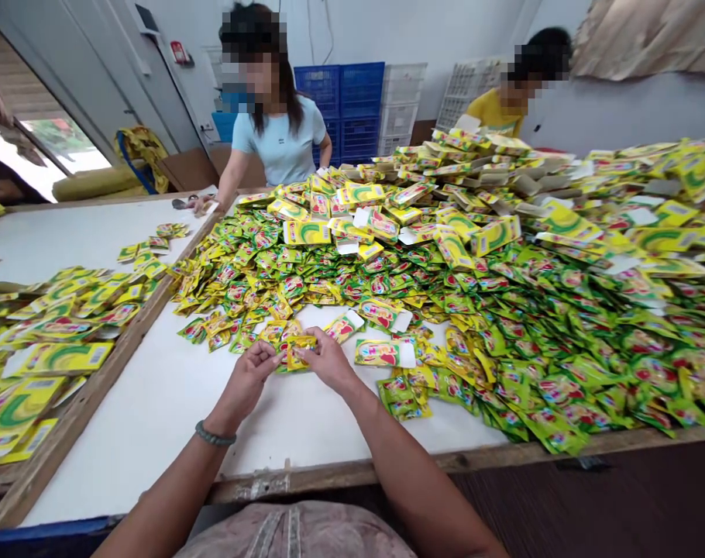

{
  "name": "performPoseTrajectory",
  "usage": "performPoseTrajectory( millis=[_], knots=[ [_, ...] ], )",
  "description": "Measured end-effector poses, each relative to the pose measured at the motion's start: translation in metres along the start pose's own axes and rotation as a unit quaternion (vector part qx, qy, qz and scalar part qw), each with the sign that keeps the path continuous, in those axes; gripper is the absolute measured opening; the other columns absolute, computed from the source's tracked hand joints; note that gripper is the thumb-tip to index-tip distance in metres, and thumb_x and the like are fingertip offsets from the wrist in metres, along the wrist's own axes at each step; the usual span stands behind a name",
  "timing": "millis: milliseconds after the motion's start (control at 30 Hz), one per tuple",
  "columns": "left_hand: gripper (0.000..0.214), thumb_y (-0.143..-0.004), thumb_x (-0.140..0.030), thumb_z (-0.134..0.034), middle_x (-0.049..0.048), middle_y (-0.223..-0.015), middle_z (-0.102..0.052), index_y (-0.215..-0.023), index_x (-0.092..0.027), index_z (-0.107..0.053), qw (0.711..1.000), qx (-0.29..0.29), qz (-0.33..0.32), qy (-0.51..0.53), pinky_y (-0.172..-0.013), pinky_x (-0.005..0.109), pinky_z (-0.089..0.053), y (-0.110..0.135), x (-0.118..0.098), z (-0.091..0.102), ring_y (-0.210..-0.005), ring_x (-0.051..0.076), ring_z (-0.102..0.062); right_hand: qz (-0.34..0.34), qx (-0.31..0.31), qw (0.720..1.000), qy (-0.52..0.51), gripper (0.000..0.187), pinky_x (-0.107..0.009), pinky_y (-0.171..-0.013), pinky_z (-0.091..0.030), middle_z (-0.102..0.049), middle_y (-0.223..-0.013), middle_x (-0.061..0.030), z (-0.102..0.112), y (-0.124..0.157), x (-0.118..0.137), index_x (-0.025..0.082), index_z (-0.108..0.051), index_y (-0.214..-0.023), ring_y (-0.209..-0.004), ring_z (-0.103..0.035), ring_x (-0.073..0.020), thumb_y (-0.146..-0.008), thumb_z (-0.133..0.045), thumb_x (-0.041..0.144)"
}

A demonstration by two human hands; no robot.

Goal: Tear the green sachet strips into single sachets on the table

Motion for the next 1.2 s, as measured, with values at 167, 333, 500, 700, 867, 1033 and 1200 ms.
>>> performPoseTrajectory(
  millis=[167,333,500,700,867,1033,1200],
  knots=[
    [0.029,-0.063,-0.026,-0.075,-0.0052,-0.063,-0.053,-0.075,-0.018,-0.049,0.997,0.0,0.045,0.057,-0.063,0.022,-0.042,-0.011,-0.008,-0.018,-0.065,0.01,-0.055,0.013,0.007,0.999,-0.035,0.029,-0.021,-0.057,-0.041,-0.057,-0.071,0.0032,0.012,0.001,0.007,0.02,-0.055,-0.095,-0.061,-0.052,-0.0104,-0.072,-0.063,0.036],
    [0.036,-0.06,-0.026,-0.077,-0.0092,-0.056,-0.049,-0.078,-0.019,-0.046,0.999,0.019,0.016,0.047,-0.06,0.021,-0.041,-0.035,-0.016,-0.046,-0.053,0.007,-0.05,0.046,-0.084,0.995,0.031,0.026,-0.019,-0.05,-0.035,-0.053,-0.066,0.0043,0.029,-0.001,0.013,0.02,-0.059,-0.094,-0.055,-0.044,-0.009,-0.073,-0.06,0.036],
    [0.04,-0.066,-0.045,-0.068,0.0001,-0.071,-0.061,-0.089,-0.019,-0.048,0.995,0.026,-0.018,-0.099,-0.066,0.027,-0.043,-0.061,-0.017,-0.086,-0.066,0.015,-0.059,0.075,-0.299,0.947,0.089,0.02,-0.024,-0.06,-0.04,-0.06,-0.076,-0.0002,0.069,0.002,0.026,0.019,-0.061,-0.089,-0.063,-0.05,-0.0134,-0.075,-0.055,0.032],
    [0.057,-0.055,-0.043,-0.075,0.0116,-0.089,-0.066,-0.102,-0.016,-0.058,0.858,0.053,-0.065,-0.506,-0.068,0.03,-0.038,-0.085,0.007,-0.103,-0.09,0.029,-0.058,0.103,-0.414,0.888,0.172,0.023,-0.027,-0.069,-0.041,-0.064,-0.085,-0.0038,0.096,0.007,0.031,0.02,-0.062,-0.093,-0.074,-0.054,-0.018,-0.078,-0.049,0.031],
    [0.033,-0.062,-0.044,-0.07,0.0032,-0.072,-0.065,-0.079,-0.017,-0.063,0.917,0.154,-0.034,-0.365,-0.057,0.026,-0.038,-0.078,0.007,-0.08,-0.067,0.02,-0.058,0.094,-0.386,0.906,0.147,0.025,-0.025,-0.06,-0.038,-0.061,-0.077,-0.0017,0.097,0.002,0.027,0.02,-0.062,-0.095,-0.064,-0.049,-0.0158,-0.078,-0.049,0.033],
    [0.036,-0.06,-0.042,-0.074,0.0009,-0.071,-0.067,-0.084,-0.017,-0.061,0.978,0.13,0.064,-0.15,-0.053,0.024,-0.041,-0.054,-0.002,-0.056,-0.057,0.015,-0.058,0.068,-0.214,0.959,0.173,0.02,-0.022,-0.052,-0.032,-0.053,-0.064,0.0037,0.088,-0.002,0.025,0.021,-0.064,-0.089,-0.054,-0.041,-0.0111,-0.073,-0.054,0.027],
    [0.03,-0.058,-0.038,-0.077,-0.001,-0.061,-0.064,-0.073,-0.017,-0.061,0.983,0.126,0.101,-0.092,-0.049,0.021,-0.039,-0.036,0.002,-0.041,-0.049,0.011,-0.055,0.048,-0.061,0.97,0.229,0.015,-0.021,-0.055,-0.034,-0.051,-0.061,0.0045,0.077,0.0,0.021,0.021,-0.067,-0.082,-0.059,-0.045,-0.011,-0.07,-0.057,0.02]
  ],
)
Point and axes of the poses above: each hand's wrist, its own y-axis away from the middle knuckle, its own z-axis out of the back of the hand, x = y × z, the point moved 1 cm from there along -y, towards the middle knuckle
